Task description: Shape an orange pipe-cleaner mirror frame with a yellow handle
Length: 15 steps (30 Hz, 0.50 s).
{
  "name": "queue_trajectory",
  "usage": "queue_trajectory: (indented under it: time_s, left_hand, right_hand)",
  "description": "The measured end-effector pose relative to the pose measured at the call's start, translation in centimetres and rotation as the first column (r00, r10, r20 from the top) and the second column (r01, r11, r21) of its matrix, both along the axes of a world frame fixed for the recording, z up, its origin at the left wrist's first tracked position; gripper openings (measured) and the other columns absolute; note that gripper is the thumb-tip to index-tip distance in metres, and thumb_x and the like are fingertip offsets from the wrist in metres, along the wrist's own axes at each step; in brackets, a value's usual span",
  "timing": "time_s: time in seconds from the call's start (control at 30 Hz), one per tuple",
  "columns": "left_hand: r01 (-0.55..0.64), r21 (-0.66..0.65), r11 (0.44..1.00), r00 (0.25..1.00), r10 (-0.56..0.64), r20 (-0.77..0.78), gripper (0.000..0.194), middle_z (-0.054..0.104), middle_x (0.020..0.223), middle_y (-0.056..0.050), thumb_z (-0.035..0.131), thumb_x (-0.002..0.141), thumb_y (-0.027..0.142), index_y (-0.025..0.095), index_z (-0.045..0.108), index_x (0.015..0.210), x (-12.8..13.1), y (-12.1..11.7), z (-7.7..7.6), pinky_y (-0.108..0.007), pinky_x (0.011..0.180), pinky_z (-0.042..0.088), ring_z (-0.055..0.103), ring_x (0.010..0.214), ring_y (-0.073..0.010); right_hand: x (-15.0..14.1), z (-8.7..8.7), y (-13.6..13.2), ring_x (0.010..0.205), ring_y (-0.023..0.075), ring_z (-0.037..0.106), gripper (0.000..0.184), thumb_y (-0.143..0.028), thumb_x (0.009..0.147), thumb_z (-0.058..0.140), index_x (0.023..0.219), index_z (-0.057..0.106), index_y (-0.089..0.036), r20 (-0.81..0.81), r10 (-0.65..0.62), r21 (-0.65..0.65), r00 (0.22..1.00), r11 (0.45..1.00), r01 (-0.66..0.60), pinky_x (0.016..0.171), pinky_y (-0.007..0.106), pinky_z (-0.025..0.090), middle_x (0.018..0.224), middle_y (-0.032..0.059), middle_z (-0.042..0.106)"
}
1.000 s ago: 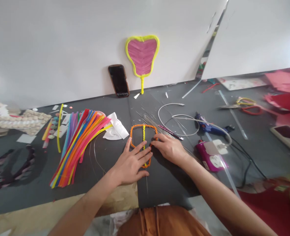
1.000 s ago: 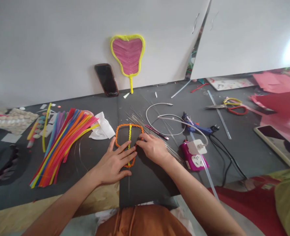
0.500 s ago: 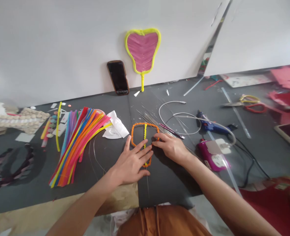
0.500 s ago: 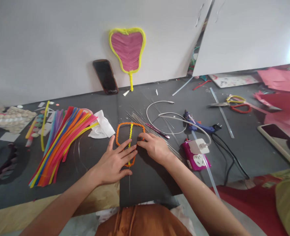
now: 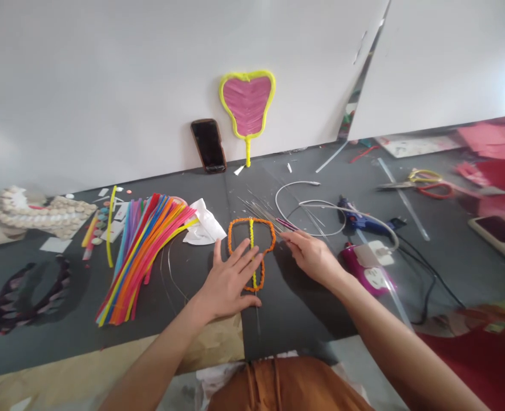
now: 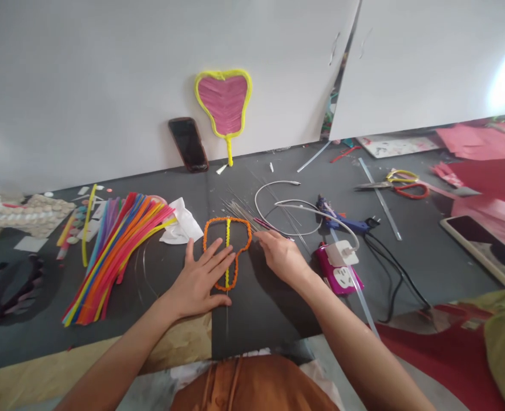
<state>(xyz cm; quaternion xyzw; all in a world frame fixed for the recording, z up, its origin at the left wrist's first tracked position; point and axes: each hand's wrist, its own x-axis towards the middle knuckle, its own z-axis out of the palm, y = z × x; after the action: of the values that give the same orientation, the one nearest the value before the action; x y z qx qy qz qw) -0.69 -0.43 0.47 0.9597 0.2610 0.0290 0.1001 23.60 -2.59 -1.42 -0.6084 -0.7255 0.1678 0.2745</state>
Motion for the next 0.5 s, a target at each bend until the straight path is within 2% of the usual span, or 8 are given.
queue_trajectory:
  time_s: [0.07, 0.17, 0.37, 0.5]
  left_hand:
    - [-0.039, 0.001, 0.999, 0.999, 0.039, 0.001, 0.083, 0.037, 0.143, -0.015, 0.04, 0.077, 0.069, 0.015, 0.032, 0.14, 0.0, 0.2, -0.2, -0.065, 0.1, -0.017, 0.015, 0.137, -0.035]
    - [-0.087, 0.007, 0.996, 0.996, 0.087, -0.009, 0.077, 0.033, 0.146, -0.014, 0.035, 0.08, 0.068, 0.017, 0.037, 0.137, 0.5, 0.5, -0.4, -0.066, 0.1, -0.014, 0.012, 0.138, -0.035]
    - [-0.11, -0.009, 0.994, 0.994, 0.11, -0.022, 0.065, 0.024, 0.15, -0.011, 0.039, 0.081, 0.065, 0.029, 0.04, 0.135, 1.5, 0.3, -0.6, -0.07, 0.099, -0.004, 0.008, 0.138, -0.0366]
    - [-0.219, 0.045, 0.975, 0.976, 0.22, -0.005, 0.047, 0.025, 0.15, -0.009, 0.036, 0.091, 0.045, 0.03, 0.042, 0.134, 0.9, 0.8, -0.2, -0.07, 0.101, 0.002, 0.008, 0.139, -0.0339]
  right_hand:
    - [-0.1, -0.4, -0.3, 0.089, 0.0179, 0.064, 0.028, -0.014, 0.088, 0.042, 0.107, 0.062, -0.016, 0.02, -0.03, -0.037, 0.999, 0.999, 0.031, 0.079, 0.027, 0.049, 0.098, 0.008, 0.068]
    - [-0.5, -0.9, -0.6, 0.093, 0.0185, 0.063, 0.029, -0.014, 0.088, 0.04, 0.109, 0.061, -0.015, 0.045, -0.042, -0.079, 0.998, 0.996, 0.045, 0.081, 0.027, 0.048, 0.103, 0.0095, 0.067]
    - [-1.1, -0.6, 0.2, 0.097, 0.0172, 0.062, 0.038, -0.007, 0.084, 0.039, 0.115, 0.059, -0.017, 0.093, -0.031, -0.153, 0.995, 0.987, 0.045, 0.083, 0.025, 0.047, 0.106, 0.0097, 0.064]
    - [-0.8, 0.4, 0.2, 0.096, 0.0168, 0.061, 0.046, -0.002, 0.08, 0.04, 0.12, 0.055, -0.019, 0.087, -0.064, -0.136, 0.994, 0.988, 0.075, 0.081, 0.024, 0.047, 0.112, 0.0091, 0.062]
